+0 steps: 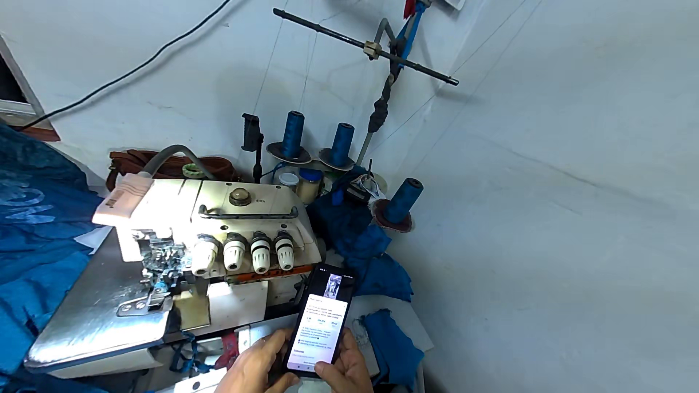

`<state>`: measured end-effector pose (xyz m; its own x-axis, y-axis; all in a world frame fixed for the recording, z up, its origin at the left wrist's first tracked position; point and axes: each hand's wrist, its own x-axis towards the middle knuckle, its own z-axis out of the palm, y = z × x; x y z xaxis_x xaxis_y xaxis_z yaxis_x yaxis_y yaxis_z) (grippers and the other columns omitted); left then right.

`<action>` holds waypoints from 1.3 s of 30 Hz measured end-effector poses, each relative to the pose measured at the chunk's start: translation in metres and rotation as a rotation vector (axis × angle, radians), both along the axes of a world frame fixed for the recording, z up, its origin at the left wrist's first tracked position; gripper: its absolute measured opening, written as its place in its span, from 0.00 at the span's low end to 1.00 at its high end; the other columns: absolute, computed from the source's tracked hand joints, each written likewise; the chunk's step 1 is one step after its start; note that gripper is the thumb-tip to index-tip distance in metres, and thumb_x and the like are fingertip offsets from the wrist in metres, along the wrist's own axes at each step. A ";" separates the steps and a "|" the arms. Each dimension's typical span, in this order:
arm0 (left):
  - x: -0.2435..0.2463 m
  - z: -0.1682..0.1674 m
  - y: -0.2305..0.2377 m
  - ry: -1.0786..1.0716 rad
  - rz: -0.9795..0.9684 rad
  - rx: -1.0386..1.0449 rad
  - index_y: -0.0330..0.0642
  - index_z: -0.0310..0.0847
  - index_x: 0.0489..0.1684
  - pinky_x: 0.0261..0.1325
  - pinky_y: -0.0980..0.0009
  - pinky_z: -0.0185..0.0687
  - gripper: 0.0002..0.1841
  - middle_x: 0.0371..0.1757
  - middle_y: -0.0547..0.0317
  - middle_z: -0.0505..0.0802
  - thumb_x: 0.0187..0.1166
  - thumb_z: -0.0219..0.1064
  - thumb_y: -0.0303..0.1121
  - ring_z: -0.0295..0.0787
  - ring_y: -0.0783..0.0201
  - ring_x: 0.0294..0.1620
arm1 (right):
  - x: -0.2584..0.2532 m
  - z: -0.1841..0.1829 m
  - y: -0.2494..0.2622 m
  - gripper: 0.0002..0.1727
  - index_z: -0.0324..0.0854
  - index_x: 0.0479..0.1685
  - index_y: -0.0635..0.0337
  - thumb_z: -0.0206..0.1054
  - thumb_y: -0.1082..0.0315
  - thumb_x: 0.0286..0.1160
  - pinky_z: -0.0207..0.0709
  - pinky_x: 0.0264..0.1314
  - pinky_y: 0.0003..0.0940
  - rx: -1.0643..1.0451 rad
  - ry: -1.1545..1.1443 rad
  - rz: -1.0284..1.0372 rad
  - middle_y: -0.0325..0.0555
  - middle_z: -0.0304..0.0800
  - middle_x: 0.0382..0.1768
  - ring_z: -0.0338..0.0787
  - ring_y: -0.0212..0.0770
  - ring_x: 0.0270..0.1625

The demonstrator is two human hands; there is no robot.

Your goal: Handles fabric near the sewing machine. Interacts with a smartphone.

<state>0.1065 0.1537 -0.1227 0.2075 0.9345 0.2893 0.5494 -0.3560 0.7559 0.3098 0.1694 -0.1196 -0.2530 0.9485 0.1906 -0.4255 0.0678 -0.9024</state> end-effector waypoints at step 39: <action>0.000 0.001 0.000 0.004 0.005 -0.012 0.36 0.80 0.66 0.53 0.50 0.88 0.29 0.43 0.52 0.93 0.67 0.78 0.41 0.91 0.54 0.44 | 0.000 0.001 0.000 0.34 0.57 0.75 0.74 0.61 0.90 0.65 0.86 0.68 0.37 -0.014 0.014 0.010 0.52 0.87 0.62 0.92 0.38 0.61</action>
